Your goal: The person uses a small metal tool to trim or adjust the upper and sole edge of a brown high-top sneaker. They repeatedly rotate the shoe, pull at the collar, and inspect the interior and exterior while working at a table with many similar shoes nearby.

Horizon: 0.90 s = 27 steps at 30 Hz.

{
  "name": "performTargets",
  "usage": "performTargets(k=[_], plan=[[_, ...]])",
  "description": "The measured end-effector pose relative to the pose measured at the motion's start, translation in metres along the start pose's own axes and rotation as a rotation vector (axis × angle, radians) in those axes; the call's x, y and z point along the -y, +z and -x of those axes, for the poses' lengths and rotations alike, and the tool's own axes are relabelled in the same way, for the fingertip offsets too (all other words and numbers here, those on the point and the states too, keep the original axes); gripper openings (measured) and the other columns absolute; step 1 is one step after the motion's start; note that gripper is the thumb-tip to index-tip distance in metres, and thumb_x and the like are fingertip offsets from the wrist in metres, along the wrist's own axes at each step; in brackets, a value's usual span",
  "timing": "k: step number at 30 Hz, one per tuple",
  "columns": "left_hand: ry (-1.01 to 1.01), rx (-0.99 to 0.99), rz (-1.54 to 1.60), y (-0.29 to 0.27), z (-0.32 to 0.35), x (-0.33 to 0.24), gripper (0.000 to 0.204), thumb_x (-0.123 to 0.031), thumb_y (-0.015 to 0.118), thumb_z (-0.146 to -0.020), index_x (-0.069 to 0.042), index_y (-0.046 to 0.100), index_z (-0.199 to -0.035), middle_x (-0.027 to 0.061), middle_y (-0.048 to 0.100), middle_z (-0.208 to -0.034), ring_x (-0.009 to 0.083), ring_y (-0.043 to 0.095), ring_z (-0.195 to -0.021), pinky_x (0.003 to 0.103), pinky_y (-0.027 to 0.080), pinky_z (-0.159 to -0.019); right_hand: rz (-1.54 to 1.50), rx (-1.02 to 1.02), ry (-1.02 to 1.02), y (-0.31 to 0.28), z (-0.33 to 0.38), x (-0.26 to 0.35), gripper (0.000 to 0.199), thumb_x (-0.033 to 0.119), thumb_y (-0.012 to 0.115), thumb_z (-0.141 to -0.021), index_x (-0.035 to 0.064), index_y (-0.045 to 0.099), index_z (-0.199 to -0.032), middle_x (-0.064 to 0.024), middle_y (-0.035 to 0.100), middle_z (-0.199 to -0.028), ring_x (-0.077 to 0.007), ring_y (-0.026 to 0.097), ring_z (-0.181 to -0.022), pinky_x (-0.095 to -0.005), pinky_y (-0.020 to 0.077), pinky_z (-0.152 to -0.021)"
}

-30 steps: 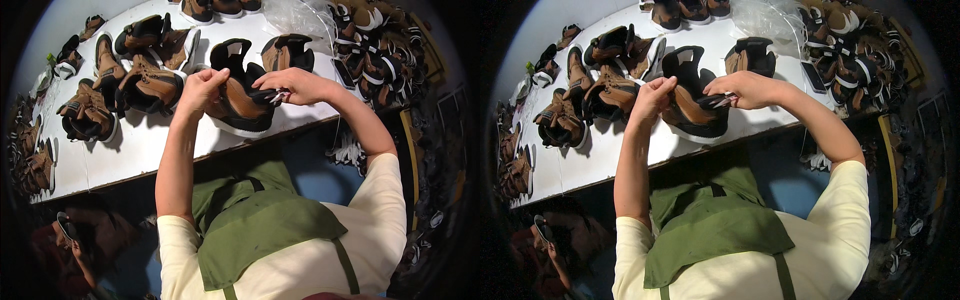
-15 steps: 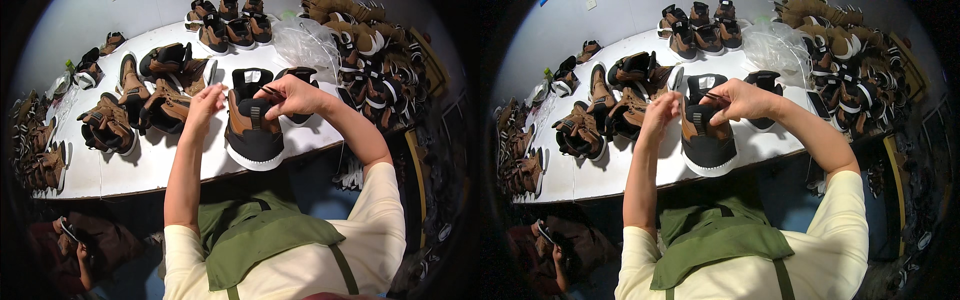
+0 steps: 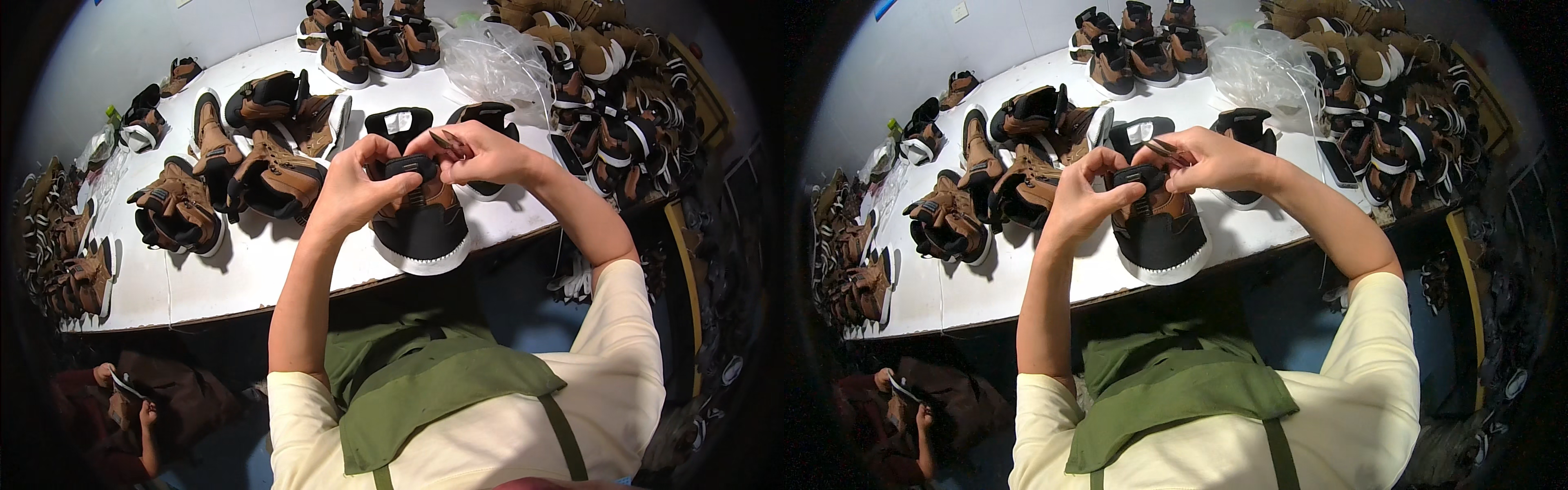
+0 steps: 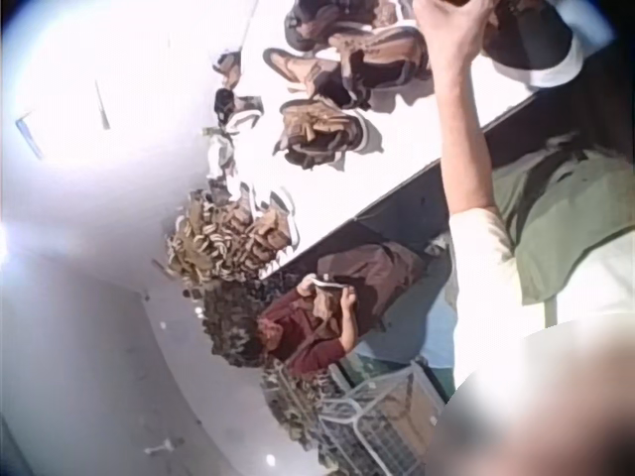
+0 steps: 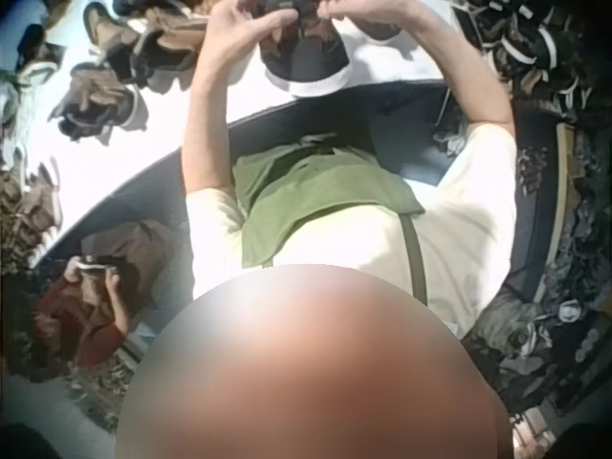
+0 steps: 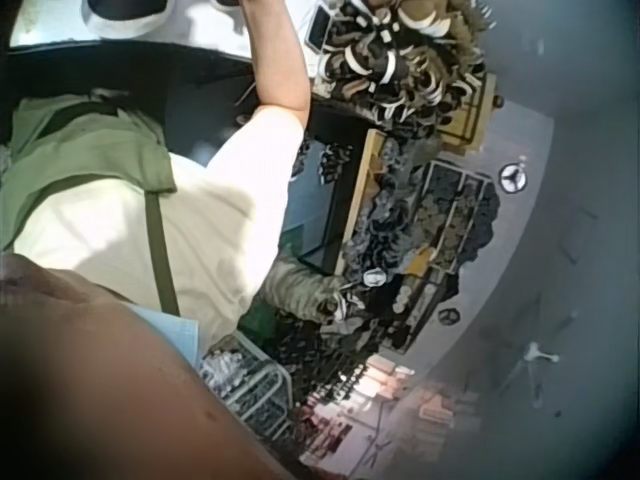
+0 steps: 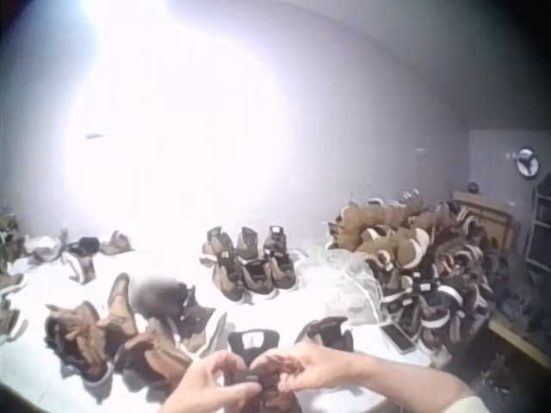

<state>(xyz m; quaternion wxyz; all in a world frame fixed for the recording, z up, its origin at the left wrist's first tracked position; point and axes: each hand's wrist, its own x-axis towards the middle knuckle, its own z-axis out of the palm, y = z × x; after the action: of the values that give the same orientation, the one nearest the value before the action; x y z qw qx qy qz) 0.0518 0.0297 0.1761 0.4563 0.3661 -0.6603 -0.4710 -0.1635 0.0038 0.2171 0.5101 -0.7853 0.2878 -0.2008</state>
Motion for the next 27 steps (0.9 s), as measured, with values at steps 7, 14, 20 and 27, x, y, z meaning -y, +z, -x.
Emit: performTargets(k=[7,14,20,27], plan=[[-0.006,-0.039,0.019,0.007,-0.004,0.009,0.03,-0.019,0.078,-0.069,-0.001,0.056,-0.081,0.0026,0.057,-0.073,0.0102,0.055,-0.067,0.023,0.045,-0.059,-0.119,-0.154,0.002,0.011,-0.001,-0.006,0.026,0.02,0.065,-0.087,0.0023,0.057,-0.103,0.0036,0.054,-0.082,-0.0042,0.05,-0.069,-0.0174,0.0394,-0.06],[0.297,-0.199,-0.377,0.024,-0.005,0.026,0.043,-0.023,0.082,-0.065,0.0,0.057,-0.092,0.0106,0.059,-0.091,0.0255,0.056,-0.092,0.038,0.044,-0.088,-0.239,-0.25,0.023,0.011,-0.001,-0.032,0.018,0.012,0.07,-0.082,0.002,0.062,-0.095,-0.0012,0.064,-0.086,-0.0059,0.058,-0.077,-0.0216,0.047,-0.071],[0.394,-0.24,-0.298,0.025,0.004,0.055,0.076,-0.024,0.085,-0.061,-0.004,0.048,-0.124,0.0151,0.045,-0.132,0.033,0.039,-0.128,0.041,0.034,-0.106,-0.311,-0.318,-0.091,0.011,0.004,-0.05,0.018,0.012,0.07,-0.084,0.0027,0.061,-0.097,-0.0009,0.063,-0.089,-0.0064,0.058,-0.082,-0.0217,0.0466,-0.073],[0.363,-0.176,0.065,0.019,0.006,0.079,0.081,-0.018,0.078,-0.069,0.002,0.035,-0.136,0.0164,0.036,-0.141,0.0252,0.036,-0.132,0.035,0.028,-0.11,-0.349,-0.324,-0.108,0.01,0.007,-0.056,0.019,0.013,0.07,-0.084,0.0029,0.061,-0.097,0.0003,0.062,-0.088,-0.0063,0.058,-0.081,-0.0215,0.0458,-0.074]])
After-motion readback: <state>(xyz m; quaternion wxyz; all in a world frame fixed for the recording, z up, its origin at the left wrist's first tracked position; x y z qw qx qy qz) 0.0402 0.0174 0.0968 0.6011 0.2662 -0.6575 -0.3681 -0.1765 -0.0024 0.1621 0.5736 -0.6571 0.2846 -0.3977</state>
